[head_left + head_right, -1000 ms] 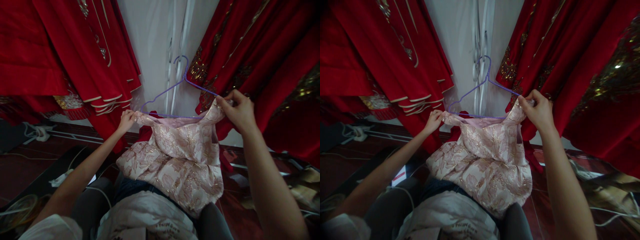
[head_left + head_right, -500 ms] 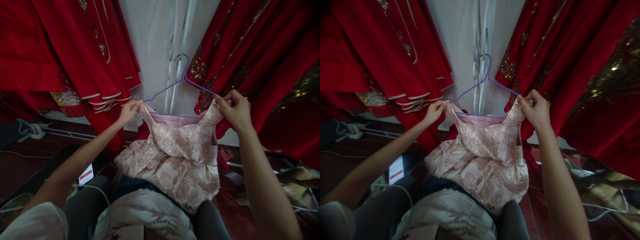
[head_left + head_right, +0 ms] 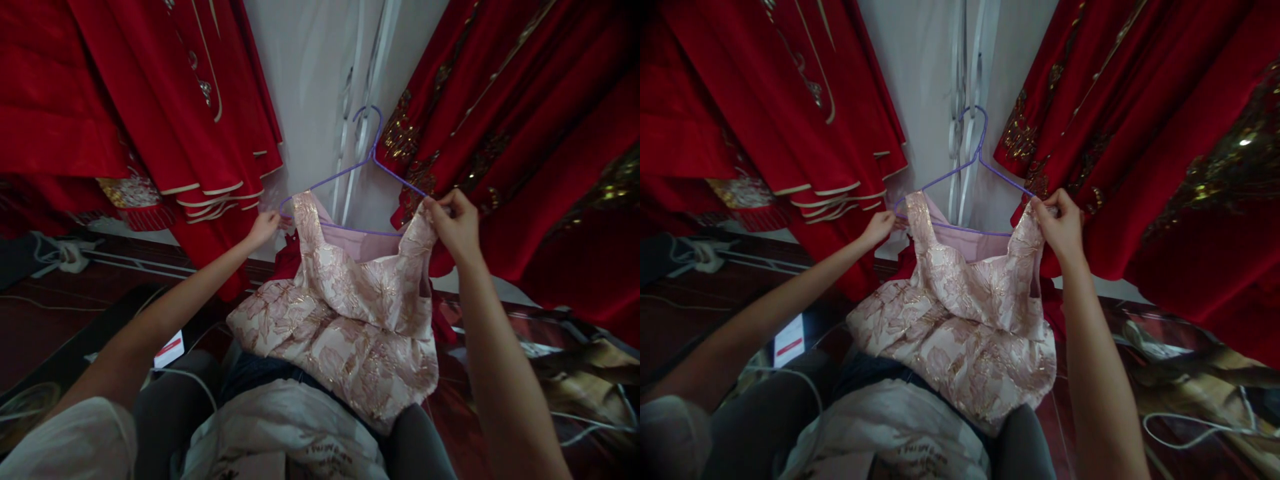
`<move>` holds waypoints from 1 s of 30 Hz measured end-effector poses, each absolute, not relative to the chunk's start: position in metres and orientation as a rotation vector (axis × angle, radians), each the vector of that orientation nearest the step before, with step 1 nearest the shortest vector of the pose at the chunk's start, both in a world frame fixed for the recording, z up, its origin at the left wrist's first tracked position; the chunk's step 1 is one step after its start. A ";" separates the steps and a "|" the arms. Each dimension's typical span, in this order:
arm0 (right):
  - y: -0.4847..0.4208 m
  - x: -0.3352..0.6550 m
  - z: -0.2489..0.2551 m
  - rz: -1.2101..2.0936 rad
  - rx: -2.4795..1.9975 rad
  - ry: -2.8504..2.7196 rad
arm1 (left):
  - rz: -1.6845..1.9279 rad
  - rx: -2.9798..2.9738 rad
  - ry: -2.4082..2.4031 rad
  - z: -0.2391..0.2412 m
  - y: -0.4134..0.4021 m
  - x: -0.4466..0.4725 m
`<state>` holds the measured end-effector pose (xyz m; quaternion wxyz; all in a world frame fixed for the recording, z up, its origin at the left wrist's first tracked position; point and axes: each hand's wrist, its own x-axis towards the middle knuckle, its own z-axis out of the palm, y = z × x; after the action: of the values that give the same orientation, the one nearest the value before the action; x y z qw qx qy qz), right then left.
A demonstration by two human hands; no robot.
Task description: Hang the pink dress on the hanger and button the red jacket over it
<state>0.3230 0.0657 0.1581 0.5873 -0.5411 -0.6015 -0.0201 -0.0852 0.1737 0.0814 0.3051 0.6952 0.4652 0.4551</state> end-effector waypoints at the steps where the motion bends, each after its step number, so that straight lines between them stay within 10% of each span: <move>1: 0.065 0.322 0.158 -0.046 -1.267 -1.403 | 1.144 1.911 1.262 0.068 0.173 -0.088; 7: 0.066 0.321 0.156 0.031 -1.227 -1.411 | 0.607 2.569 1.252 0.035 0.150 -0.093; 18: 0.067 0.317 0.156 0.059 -1.205 -1.409 | 0.728 2.375 1.022 0.034 0.141 -0.063; 30: 0.066 0.324 0.159 -0.040 -1.246 -1.440 | 1.170 2.315 1.096 0.193 0.207 -0.084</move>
<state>0.3245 0.0658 0.1587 0.5798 -0.5329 -0.6161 -0.0171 -0.0839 0.2066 0.1930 0.1620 0.8112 0.3841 0.4101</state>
